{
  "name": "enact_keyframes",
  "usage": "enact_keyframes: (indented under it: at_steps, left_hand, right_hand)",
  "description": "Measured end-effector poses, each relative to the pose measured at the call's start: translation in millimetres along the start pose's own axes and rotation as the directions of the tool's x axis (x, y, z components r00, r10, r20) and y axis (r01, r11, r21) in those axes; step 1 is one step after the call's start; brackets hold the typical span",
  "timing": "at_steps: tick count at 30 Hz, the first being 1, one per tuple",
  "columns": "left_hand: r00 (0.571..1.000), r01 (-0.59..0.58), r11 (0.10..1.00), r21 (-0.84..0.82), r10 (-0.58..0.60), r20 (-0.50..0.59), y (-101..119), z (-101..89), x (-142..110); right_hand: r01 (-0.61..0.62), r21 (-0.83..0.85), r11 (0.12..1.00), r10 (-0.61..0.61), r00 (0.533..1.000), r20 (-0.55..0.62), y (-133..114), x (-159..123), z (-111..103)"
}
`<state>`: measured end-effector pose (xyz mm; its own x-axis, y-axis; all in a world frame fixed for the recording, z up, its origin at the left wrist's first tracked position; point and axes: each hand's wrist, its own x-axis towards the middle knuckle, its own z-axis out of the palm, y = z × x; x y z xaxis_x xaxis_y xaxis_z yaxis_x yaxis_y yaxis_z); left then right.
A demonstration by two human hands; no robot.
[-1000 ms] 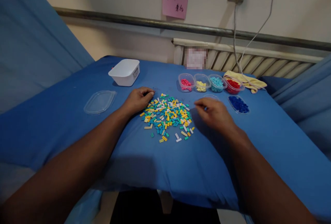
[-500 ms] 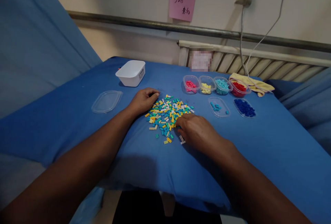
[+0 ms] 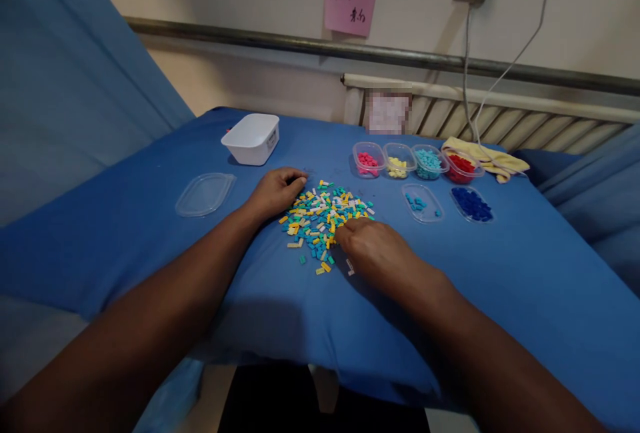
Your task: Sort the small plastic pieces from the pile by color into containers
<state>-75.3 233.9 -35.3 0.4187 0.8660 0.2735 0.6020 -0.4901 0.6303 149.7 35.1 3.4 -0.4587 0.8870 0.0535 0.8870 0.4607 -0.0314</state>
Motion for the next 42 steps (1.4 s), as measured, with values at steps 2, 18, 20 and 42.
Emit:
enact_keyframes:
  at_steps: [2,18,20,42]
  left_hand:
    - [1.000,-0.001,1.000,0.008,0.001,-0.004,-2,0.5,1]
    - [1.000,0.014,1.000,-0.003,-0.014,0.002,-2,1.3,1]
    - [1.000,0.007,1.000,-0.009,-0.007,-0.001,-1,1.4,1]
    - [1.000,0.010,1.000,0.019,-0.010,-0.014,-6,-1.5,4]
  right_hand:
    - [0.009,0.033,0.999,-0.009,1.000,-0.006,-1,0,0]
    - [-0.062,0.255,0.965,0.073,0.997,-0.035,11,2,8]
    - [-0.057,0.253,0.966,0.072,0.996,-0.052,8,2,10]
    - [-0.463,0.519,0.718,0.665,0.677,-0.315,157,-48,33]
